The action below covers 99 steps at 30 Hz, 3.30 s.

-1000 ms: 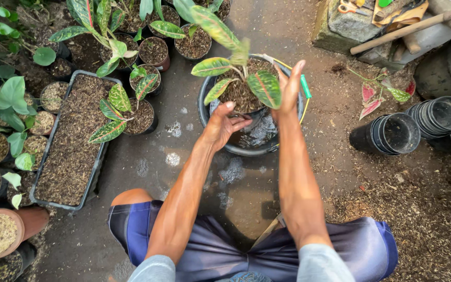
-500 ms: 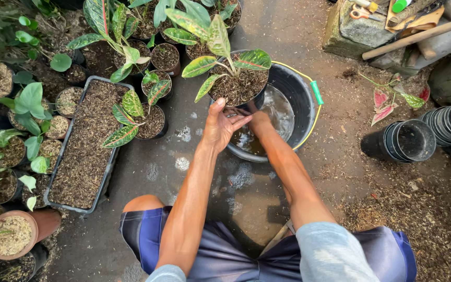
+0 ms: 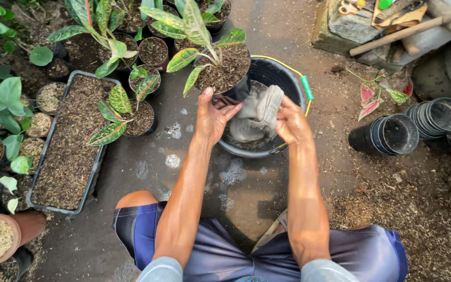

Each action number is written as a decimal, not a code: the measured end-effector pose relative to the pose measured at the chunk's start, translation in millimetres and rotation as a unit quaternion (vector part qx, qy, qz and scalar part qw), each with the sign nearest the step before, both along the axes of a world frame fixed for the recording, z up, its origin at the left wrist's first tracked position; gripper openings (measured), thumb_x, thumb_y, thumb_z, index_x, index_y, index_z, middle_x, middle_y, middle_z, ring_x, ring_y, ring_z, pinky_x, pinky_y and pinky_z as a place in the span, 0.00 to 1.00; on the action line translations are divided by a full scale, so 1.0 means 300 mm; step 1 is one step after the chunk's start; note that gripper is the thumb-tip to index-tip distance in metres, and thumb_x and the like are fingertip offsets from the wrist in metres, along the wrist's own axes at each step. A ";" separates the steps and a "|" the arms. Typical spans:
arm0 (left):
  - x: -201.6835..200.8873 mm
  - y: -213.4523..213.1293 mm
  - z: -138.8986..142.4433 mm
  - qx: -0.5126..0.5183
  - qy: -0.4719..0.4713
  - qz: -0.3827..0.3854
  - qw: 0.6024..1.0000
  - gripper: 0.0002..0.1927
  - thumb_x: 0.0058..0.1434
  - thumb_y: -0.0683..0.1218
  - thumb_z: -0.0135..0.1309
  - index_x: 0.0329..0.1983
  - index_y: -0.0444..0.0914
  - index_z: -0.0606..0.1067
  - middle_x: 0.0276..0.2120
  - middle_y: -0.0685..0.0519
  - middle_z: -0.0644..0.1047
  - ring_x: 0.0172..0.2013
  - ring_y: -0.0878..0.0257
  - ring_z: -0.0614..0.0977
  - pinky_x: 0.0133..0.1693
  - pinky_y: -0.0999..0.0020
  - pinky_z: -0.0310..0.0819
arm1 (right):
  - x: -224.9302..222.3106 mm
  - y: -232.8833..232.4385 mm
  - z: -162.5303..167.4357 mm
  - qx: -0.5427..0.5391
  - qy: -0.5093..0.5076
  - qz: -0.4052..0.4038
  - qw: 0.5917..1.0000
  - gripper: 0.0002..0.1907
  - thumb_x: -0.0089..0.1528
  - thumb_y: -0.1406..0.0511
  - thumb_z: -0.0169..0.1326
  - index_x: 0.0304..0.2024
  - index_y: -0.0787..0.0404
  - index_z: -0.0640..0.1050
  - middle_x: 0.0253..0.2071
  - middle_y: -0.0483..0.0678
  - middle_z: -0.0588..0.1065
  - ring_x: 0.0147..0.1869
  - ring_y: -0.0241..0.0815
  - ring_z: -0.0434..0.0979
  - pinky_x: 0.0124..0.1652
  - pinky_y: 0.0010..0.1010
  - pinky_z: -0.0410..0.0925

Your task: The person cleans the exterior of several potted plants using a wet cloth. They pick up each pot, wipe the sides and rim, and place it back on the ground. The process is repeated for multiple plants in a row.

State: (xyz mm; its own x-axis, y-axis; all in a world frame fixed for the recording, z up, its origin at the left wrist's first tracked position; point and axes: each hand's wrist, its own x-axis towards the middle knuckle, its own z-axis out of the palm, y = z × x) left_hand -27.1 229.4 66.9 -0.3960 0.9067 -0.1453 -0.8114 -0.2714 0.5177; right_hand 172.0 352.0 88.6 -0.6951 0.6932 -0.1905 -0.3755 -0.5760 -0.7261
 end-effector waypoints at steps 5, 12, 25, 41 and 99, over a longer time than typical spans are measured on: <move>0.018 -0.005 0.009 0.001 -0.002 -0.005 1.000 0.51 0.51 0.65 0.62 0.68 0.36 0.52 0.57 0.39 0.66 0.58 0.39 0.75 0.60 0.43 0.73 | -0.051 -0.077 -0.024 0.233 -0.016 -0.138 0.963 0.28 0.64 0.80 0.46 0.69 0.75 0.69 0.66 0.58 0.71 0.68 0.51 0.74 0.67 0.39 0.68; 0.062 0.016 -0.067 0.021 -0.001 -0.045 0.999 0.47 0.63 0.66 0.62 0.70 0.30 0.60 0.52 0.39 0.69 0.50 0.44 0.73 0.55 0.48 0.70 | -0.195 -0.193 -0.108 0.533 -0.216 -0.237 0.783 0.36 0.76 0.52 0.38 0.73 0.76 0.57 0.75 0.65 0.58 0.79 0.58 0.54 0.72 0.42 0.50; -0.042 -0.048 0.009 0.030 0.111 -0.249 0.962 0.55 0.55 0.65 0.61 0.74 0.29 0.52 0.65 0.34 0.65 0.62 0.39 0.72 0.63 0.40 0.71 | -0.118 0.108 0.114 0.112 -0.036 0.047 0.992 0.48 0.66 0.36 0.30 0.64 0.69 0.72 0.62 0.59 0.75 0.65 0.54 0.76 0.66 0.47 0.66; 0.088 0.023 -0.045 0.016 0.085 -0.125 0.988 0.59 0.49 0.70 0.65 0.76 0.47 0.48 0.73 0.49 0.54 0.71 0.40 0.58 0.63 0.28 0.62 | -0.170 0.090 -0.004 0.059 0.037 -0.144 0.987 0.27 0.68 0.52 0.45 0.59 0.65 0.75 0.56 0.53 0.78 0.58 0.50 0.78 0.61 0.45 0.69; 0.004 -0.001 0.037 0.018 0.042 -0.169 0.985 0.48 0.55 0.62 0.62 0.72 0.38 0.55 0.63 0.47 0.71 0.58 0.46 0.80 0.61 0.42 0.74 | -0.137 0.128 0.142 0.176 -0.008 0.031 0.984 0.47 0.69 0.39 0.27 0.71 0.72 0.65 0.69 0.62 0.70 0.74 0.55 0.69 0.73 0.45 0.60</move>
State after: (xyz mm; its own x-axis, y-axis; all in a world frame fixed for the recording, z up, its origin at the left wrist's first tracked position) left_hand -25.9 229.1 77.9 -0.0799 0.9928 -0.0894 -0.8132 -0.0131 0.5818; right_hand 131.0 390.6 131.3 -0.7371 0.6744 0.0427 -0.3343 -0.3089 -0.8904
